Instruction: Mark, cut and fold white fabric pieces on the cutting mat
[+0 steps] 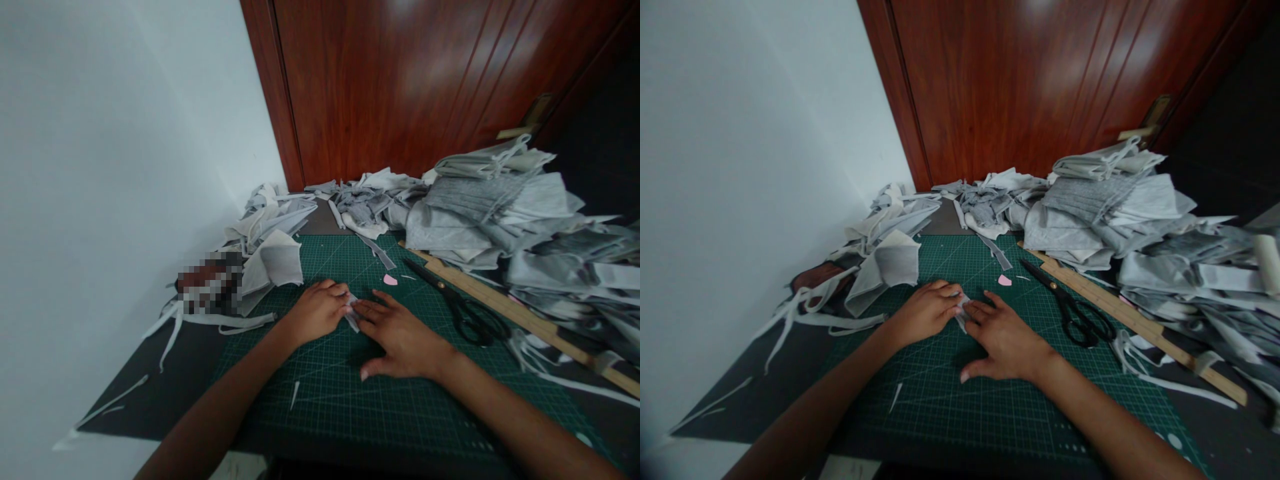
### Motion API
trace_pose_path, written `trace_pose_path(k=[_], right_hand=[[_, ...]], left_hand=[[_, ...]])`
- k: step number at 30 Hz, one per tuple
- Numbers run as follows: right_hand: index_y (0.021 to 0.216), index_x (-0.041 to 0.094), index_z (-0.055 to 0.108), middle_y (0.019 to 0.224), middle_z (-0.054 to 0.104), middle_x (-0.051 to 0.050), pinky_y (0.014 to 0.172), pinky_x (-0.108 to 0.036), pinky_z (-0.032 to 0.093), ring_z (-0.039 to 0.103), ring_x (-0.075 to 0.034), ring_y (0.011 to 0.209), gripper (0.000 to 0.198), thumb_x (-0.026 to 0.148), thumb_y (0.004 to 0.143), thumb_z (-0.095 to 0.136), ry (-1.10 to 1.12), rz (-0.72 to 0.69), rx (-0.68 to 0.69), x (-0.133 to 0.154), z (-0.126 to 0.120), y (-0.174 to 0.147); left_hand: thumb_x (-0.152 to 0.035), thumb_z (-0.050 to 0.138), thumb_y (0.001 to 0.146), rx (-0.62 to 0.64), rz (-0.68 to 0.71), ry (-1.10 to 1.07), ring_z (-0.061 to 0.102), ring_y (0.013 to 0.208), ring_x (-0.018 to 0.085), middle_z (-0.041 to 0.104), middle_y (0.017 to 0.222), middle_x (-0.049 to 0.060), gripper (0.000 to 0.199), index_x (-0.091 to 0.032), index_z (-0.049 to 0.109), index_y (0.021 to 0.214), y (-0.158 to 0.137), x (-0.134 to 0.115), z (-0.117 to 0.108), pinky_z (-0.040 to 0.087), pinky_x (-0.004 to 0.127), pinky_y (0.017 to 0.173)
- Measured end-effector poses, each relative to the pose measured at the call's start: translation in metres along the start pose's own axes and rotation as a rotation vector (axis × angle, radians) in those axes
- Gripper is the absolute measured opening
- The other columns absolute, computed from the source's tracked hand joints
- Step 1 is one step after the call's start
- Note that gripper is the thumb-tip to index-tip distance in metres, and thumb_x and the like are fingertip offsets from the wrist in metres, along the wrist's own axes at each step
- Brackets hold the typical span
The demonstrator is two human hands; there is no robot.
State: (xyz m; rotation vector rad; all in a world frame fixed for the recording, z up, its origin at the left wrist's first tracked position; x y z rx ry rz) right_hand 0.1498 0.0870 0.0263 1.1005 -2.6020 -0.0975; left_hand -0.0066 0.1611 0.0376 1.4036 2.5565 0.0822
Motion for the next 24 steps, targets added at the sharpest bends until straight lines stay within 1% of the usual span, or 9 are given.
trace_pose_path(k=[2, 4, 7, 10, 12, 15, 18, 20, 24], right_hand=[[0.134, 0.008, 0.063, 0.144, 0.059, -0.027, 0.122, -0.063, 0.021, 0.051, -0.039, 0.138, 0.087, 0.080, 0.084, 0.054, 0.029, -0.049, 0.007, -0.006, -0.005, -0.001], [0.132, 0.007, 0.065, 0.142, 0.060, -0.028, 0.122, -0.061, 0.024, 0.053, -0.038, 0.137, 0.080, 0.074, 0.088, 0.054, 0.036, -0.073, 0.012, -0.011, -0.009, -0.001], [0.125, 0.006, 0.068, 0.141, 0.061, -0.029, 0.121, -0.060, 0.027, 0.054, -0.038, 0.136, 0.073, 0.069, 0.092, 0.054, 0.030, -0.082, 0.020, -0.013, -0.009, -0.001], [0.121, 0.007, 0.070, 0.141, 0.061, -0.028, 0.120, -0.060, 0.028, 0.054, -0.038, 0.136, 0.069, 0.068, 0.093, 0.052, 0.021, -0.085, 0.024, -0.012, -0.007, -0.001], [0.118, 0.008, 0.070, 0.141, 0.061, -0.027, 0.120, -0.059, 0.029, 0.054, -0.037, 0.136, 0.064, 0.065, 0.096, 0.049, 0.005, -0.081, 0.026, -0.010, -0.005, -0.001], [0.118, 0.008, 0.069, 0.141, 0.060, -0.027, 0.119, -0.058, 0.033, 0.053, -0.038, 0.136, 0.060, 0.060, 0.098, 0.050, -0.027, -0.058, 0.017, -0.009, -0.003, 0.000], [0.120, 0.007, 0.068, 0.145, 0.057, -0.028, 0.115, -0.057, 0.039, 0.050, -0.041, 0.138, 0.060, 0.060, 0.096, 0.053, -0.054, -0.040, 0.029, -0.007, -0.002, 0.000], [0.121, 0.007, 0.068, 0.146, 0.056, -0.028, 0.114, -0.058, 0.040, 0.049, -0.042, 0.139, 0.062, 0.061, 0.096, 0.052, -0.061, -0.038, 0.046, -0.006, -0.001, 0.000], [0.131, 0.002, 0.062, 0.146, 0.055, -0.030, 0.114, -0.058, 0.040, 0.051, -0.043, 0.137, 0.079, 0.070, 0.093, 0.050, -0.046, -0.021, 0.039, -0.008, 0.000, -0.001]], left_hand=[[-0.030, 0.050, 0.103, -0.016, -0.101, 0.032, 0.059, 0.103, 0.024, 0.069, 0.107, 0.006, 0.023, -0.018, 0.069, 0.105, -0.003, -0.003, -0.004, 0.050, 0.038, 0.092], [-0.030, 0.053, 0.102, -0.016, -0.162, 0.065, 0.060, 0.103, 0.026, 0.070, 0.106, 0.008, 0.022, -0.017, 0.071, 0.103, -0.005, -0.003, -0.006, 0.050, 0.041, 0.090], [-0.026, 0.059, 0.098, 0.012, -0.183, 0.098, 0.058, 0.120, 0.031, 0.069, 0.124, 0.011, 0.021, -0.017, 0.073, 0.111, -0.007, 0.002, -0.005, 0.049, 0.045, 0.099], [-0.027, 0.058, 0.099, 0.042, -0.207, 0.062, 0.052, 0.133, 0.032, 0.064, 0.138, 0.010, 0.025, -0.021, 0.075, 0.117, -0.007, 0.012, -0.005, 0.046, 0.048, 0.107], [-0.029, 0.058, 0.099, 0.048, -0.221, 0.013, 0.055, 0.132, 0.031, 0.064, 0.138, 0.009, 0.024, -0.022, 0.077, 0.112, -0.005, 0.018, -0.005, 0.045, 0.046, 0.109], [-0.027, 0.062, 0.097, 0.014, -0.258, -0.052, 0.062, 0.124, 0.027, 0.070, 0.130, 0.007, 0.019, -0.022, 0.080, 0.096, -0.003, 0.024, -0.004, 0.048, 0.041, 0.106], [-0.020, 0.066, 0.092, -0.050, -0.291, -0.079, 0.065, 0.116, 0.025, 0.073, 0.122, 0.005, 0.015, -0.023, 0.081, 0.092, -0.001, 0.034, -0.002, 0.049, 0.039, 0.102], [-0.017, 0.068, 0.089, -0.064, -0.262, -0.095, 0.064, 0.115, 0.024, 0.073, 0.122, 0.003, 0.015, -0.025, 0.081, 0.093, 0.000, 0.040, 0.000, 0.048, 0.039, 0.102], [-0.020, 0.075, 0.085, -0.044, -0.197, -0.139, 0.063, 0.117, 0.024, 0.071, 0.127, 0.004, 0.016, -0.026, 0.081, 0.098, 0.000, 0.051, 0.003, 0.047, 0.039, 0.104]])
Point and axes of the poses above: each hand's wrist, its own y-axis towards the middle knuckle, its own z-axis out of the palm, x = y × z, the point moved 4 cm from there along y, towards the middle knuckle
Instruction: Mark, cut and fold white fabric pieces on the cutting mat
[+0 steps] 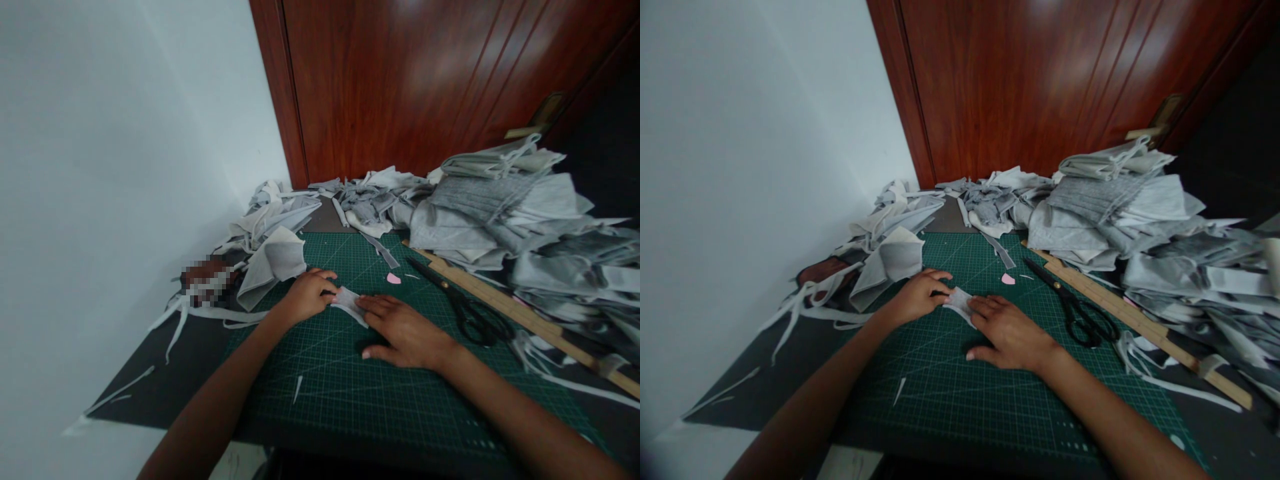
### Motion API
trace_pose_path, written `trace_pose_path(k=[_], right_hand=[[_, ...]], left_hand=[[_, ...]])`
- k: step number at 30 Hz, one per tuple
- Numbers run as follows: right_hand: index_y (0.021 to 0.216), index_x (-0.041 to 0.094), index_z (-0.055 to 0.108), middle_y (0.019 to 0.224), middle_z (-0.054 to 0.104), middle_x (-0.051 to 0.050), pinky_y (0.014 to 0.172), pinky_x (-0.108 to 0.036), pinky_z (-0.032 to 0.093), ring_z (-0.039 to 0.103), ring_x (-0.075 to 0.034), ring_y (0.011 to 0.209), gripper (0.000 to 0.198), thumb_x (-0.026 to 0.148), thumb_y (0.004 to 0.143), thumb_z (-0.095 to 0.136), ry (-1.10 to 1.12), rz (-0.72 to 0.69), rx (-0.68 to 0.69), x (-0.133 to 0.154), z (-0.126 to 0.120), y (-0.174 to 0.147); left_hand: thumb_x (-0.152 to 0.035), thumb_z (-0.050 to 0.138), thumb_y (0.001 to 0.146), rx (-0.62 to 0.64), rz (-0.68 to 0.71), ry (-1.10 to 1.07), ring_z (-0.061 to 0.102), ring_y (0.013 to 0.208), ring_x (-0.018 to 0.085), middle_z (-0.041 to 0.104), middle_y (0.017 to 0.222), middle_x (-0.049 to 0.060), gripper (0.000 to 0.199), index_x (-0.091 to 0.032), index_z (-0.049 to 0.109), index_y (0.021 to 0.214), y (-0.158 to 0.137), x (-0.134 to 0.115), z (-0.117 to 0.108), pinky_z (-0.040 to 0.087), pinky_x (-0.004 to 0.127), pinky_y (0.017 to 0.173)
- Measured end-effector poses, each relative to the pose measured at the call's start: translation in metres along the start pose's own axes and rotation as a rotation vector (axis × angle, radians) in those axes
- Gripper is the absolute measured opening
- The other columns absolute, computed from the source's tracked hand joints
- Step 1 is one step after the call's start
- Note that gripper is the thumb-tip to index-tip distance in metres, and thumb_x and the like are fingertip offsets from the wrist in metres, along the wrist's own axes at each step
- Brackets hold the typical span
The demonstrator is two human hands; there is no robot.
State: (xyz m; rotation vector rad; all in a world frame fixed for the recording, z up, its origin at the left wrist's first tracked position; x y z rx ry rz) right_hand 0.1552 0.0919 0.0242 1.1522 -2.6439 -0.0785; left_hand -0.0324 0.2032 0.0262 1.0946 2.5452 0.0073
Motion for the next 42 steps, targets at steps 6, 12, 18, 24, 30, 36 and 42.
trace_pose_path(k=[6, 12, 18, 24, 30, 36, 42], right_hand=[[0.145, 0.003, 0.053, 0.148, 0.054, -0.028, 0.115, -0.057, 0.038, 0.050, -0.042, 0.138, 0.083, 0.066, 0.091, 0.057, 0.017, 0.012, 0.009, -0.002, -0.001, 0.000], [0.144, 0.012, 0.058, 0.152, 0.051, -0.027, 0.115, -0.061, 0.036, 0.047, -0.043, 0.141, 0.069, 0.057, 0.092, 0.063, 0.044, 0.013, 0.042, -0.001, -0.005, -0.002], [0.145, 0.013, 0.057, 0.151, 0.053, -0.024, 0.115, -0.060, 0.037, 0.048, -0.040, 0.141, 0.070, 0.053, 0.089, 0.068, 0.098, 0.008, 0.025, -0.004, -0.005, -0.003], [0.144, 0.015, 0.057, 0.153, 0.052, -0.021, 0.117, -0.057, 0.035, 0.047, -0.034, 0.143, 0.059, 0.046, 0.094, 0.065, 0.153, -0.043, -0.009, -0.012, -0.006, -0.005], [0.132, 0.018, 0.067, 0.146, 0.061, -0.017, 0.119, -0.055, 0.035, 0.049, -0.029, 0.142, 0.036, 0.029, 0.099, 0.058, 0.237, -0.075, -0.014, -0.024, -0.003, -0.006], [0.122, 0.019, 0.072, 0.140, 0.066, -0.015, 0.119, -0.052, 0.036, 0.051, -0.027, 0.140, 0.029, 0.020, 0.097, 0.059, 0.335, -0.090, -0.062, -0.024, -0.008, -0.006], [0.116, 0.020, 0.073, 0.138, 0.068, -0.013, 0.119, -0.050, 0.037, 0.053, -0.026, 0.139, 0.027, 0.016, 0.098, 0.055, 0.356, -0.062, -0.064, -0.028, -0.012, -0.007]], left_hand=[[-0.021, 0.073, 0.088, 0.017, 0.035, 0.053, 0.062, 0.118, 0.026, 0.069, 0.130, 0.005, 0.017, -0.024, 0.080, 0.103, -0.002, 0.000, -0.001, 0.048, 0.041, 0.104], [-0.014, 0.061, 0.092, -0.082, 0.125, 0.102, 0.047, 0.135, 0.029, 0.057, 0.144, 0.009, 0.023, -0.022, 0.077, 0.107, -0.007, -0.021, -0.003, 0.042, 0.048, 0.112], [-0.011, 0.048, 0.097, 0.036, 0.310, -0.152, 0.059, 0.112, 0.020, 0.066, 0.117, 0.008, 0.026, -0.019, 0.071, 0.107, -0.010, -0.053, 0.013, 0.050, 0.035, 0.099], [-0.011, 0.050, 0.099, -0.021, 0.220, -0.356, 0.065, 0.098, 0.016, 0.070, 0.098, 0.005, 0.023, -0.017, 0.072, 0.101, -0.004, -0.041, 0.022, 0.049, 0.029, 0.092], [-0.011, 0.063, 0.090, -0.085, 0.090, -0.424, 0.064, 0.082, 0.015, 0.069, 0.083, 0.002, 0.012, -0.016, 0.070, 0.082, -0.002, -0.041, 0.027, 0.047, 0.026, 0.076], [-0.009, 0.070, 0.083, -0.087, 0.068, -0.314, 0.060, 0.086, 0.018, 0.066, 0.087, 0.001, 0.010, -0.018, 0.065, 0.086, -0.005, -0.048, 0.028, 0.045, 0.030, 0.082], [-0.009, 0.072, 0.081, -0.046, 0.092, -0.236, 0.060, 0.095, 0.021, 0.067, 0.095, 0.002, 0.015, -0.019, 0.065, 0.090, -0.009, -0.053, 0.027, 0.045, 0.034, 0.088]])
Point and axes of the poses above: each hand's wrist, its own y-axis towards the middle knuckle, its own z-axis out of the palm, x = y × z, the point moved 4 cm from there along y, towards the middle knuckle
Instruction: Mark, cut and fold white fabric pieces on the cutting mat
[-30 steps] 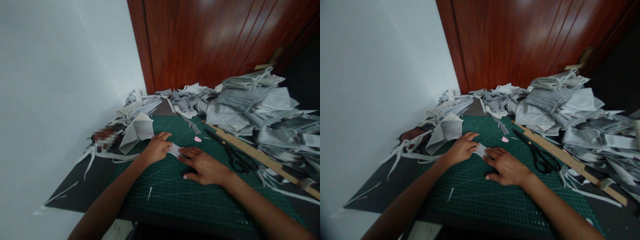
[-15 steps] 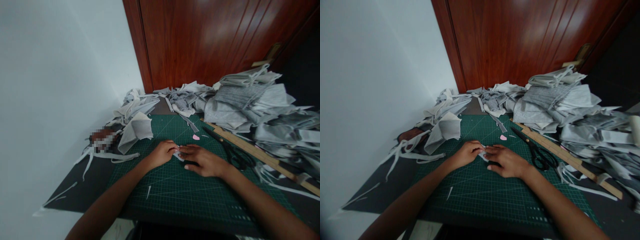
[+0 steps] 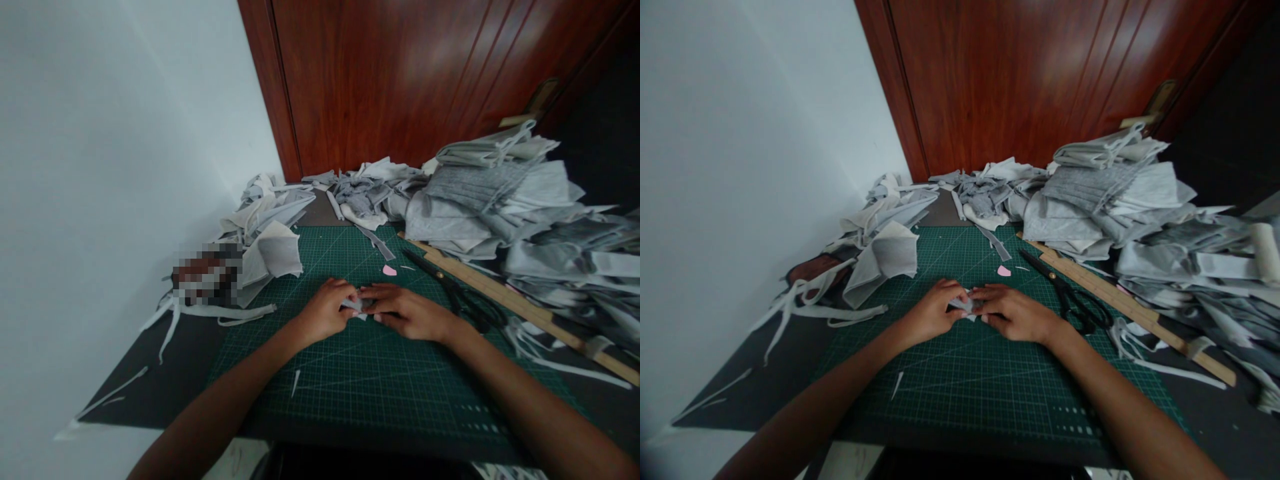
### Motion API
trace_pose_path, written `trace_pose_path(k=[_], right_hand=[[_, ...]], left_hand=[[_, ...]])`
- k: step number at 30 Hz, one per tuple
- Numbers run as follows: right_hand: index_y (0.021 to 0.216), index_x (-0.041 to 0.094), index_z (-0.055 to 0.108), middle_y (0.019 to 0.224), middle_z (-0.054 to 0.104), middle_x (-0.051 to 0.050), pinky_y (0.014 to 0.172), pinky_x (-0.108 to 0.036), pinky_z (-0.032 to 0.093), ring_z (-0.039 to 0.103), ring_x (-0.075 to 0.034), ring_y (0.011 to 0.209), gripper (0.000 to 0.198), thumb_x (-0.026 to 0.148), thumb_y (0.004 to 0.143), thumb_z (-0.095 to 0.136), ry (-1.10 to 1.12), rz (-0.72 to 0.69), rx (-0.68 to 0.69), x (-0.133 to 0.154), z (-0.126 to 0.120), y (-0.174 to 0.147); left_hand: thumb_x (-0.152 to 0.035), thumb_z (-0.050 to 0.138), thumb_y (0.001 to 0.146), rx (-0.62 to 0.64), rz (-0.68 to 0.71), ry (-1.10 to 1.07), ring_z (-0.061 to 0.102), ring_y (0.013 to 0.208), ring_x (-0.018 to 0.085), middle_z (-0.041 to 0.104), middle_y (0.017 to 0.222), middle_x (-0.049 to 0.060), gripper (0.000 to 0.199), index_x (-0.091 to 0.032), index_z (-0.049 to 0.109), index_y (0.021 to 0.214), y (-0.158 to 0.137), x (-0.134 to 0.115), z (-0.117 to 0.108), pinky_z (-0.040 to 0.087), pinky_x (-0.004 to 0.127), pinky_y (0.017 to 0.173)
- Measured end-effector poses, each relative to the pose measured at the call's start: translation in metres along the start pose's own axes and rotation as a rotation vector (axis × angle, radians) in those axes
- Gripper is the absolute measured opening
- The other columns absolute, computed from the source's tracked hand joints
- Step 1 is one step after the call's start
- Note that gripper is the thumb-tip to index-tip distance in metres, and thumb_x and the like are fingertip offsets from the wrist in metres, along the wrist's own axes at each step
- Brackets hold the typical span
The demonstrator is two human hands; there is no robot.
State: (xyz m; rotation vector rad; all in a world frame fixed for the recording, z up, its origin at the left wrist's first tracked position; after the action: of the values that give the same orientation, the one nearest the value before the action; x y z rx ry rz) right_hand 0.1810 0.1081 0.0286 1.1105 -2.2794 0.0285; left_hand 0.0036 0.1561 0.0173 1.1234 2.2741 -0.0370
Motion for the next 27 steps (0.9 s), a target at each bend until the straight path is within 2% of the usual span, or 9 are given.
trace_pose_path(k=[6, 12, 18, 23, 25, 27], right_hand=[[0.118, 0.023, 0.072, 0.137, 0.069, -0.011, 0.118, -0.055, 0.036, 0.056, -0.027, 0.136, 0.026, 0.019, 0.099, 0.055, -0.025, 0.038, -0.007, -0.010, -0.001, -0.005], [0.133, 0.024, 0.065, 0.138, 0.069, -0.010, 0.120, -0.057, 0.031, 0.055, -0.026, 0.137, 0.035, 0.020, 0.101, 0.051, -0.021, 0.054, -0.046, -0.017, -0.001, -0.006], [0.128, 0.021, 0.070, 0.139, 0.067, -0.015, 0.119, -0.061, 0.030, 0.056, -0.030, 0.136, 0.034, 0.021, 0.100, 0.050, -0.136, 0.080, -0.057, -0.018, -0.004, -0.008], [0.125, 0.021, 0.071, 0.142, 0.065, -0.015, 0.119, -0.058, 0.033, 0.055, -0.029, 0.137, 0.032, 0.024, 0.101, 0.052, -0.226, 0.102, -0.068, -0.016, -0.003, -0.005], [0.122, 0.021, 0.072, 0.140, 0.066, -0.015, 0.118, -0.056, 0.034, 0.057, -0.028, 0.135, 0.030, 0.025, 0.101, 0.051, -0.295, 0.162, -0.128, -0.020, -0.008, -0.005], [0.120, 0.020, 0.071, 0.138, 0.067, -0.015, 0.115, -0.056, 0.037, 0.059, -0.030, 0.131, 0.030, 0.024, 0.101, 0.049, -0.406, 0.287, -0.238, -0.027, -0.019, -0.009]], left_hand=[[-0.010, 0.059, 0.093, 0.160, 0.141, 0.051, 0.060, 0.105, 0.020, 0.070, 0.105, 0.003, 0.020, -0.023, 0.073, 0.100, 0.000, -0.009, 0.000, 0.043, 0.036, 0.097], [-0.001, 0.056, 0.088, 0.241, 0.232, 0.036, 0.061, 0.108, 0.020, 0.070, 0.110, 0.002, 0.034, -0.025, 0.076, 0.102, 0.000, -0.011, -0.006, 0.044, 0.035, 0.099], [-0.014, 0.063, 0.091, 0.293, 0.236, 0.079, 0.058, 0.107, 0.022, 0.066, 0.109, 0.004, 0.031, -0.028, 0.074, 0.116, -0.003, -0.013, -0.012, 0.044, 0.036, 0.098], [-0.019, 0.062, 0.095, 0.305, 0.219, 0.131, 0.058, 0.108, 0.023, 0.065, 0.110, 0.005, 0.025, -0.025, 0.074, 0.116, -0.007, -0.024, -0.012, 0.043, 0.037, 0.099], [-0.018, 0.059, 0.097, 0.284, 0.186, 0.124, 0.059, 0.108, 0.022, 0.065, 0.108, 0.005, 0.025, -0.024, 0.074, 0.116, -0.008, -0.027, -0.011, 0.044, 0.037, 0.099], [-0.016, 0.058, 0.097, 0.259, 0.169, 0.102, 0.058, 0.114, 0.022, 0.065, 0.114, 0.005, 0.026, -0.024, 0.073, 0.116, -0.008, -0.027, -0.011, 0.043, 0.036, 0.103]])
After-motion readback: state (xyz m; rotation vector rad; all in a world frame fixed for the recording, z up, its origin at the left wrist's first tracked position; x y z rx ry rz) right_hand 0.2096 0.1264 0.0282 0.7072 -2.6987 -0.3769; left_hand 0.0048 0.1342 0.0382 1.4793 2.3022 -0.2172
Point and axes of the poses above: each hand's wrist, its own y-axis towards the middle knuckle, its own z-axis out of the palm, x = y × z, the point moved 4 cm from there along y, towards the middle knuckle
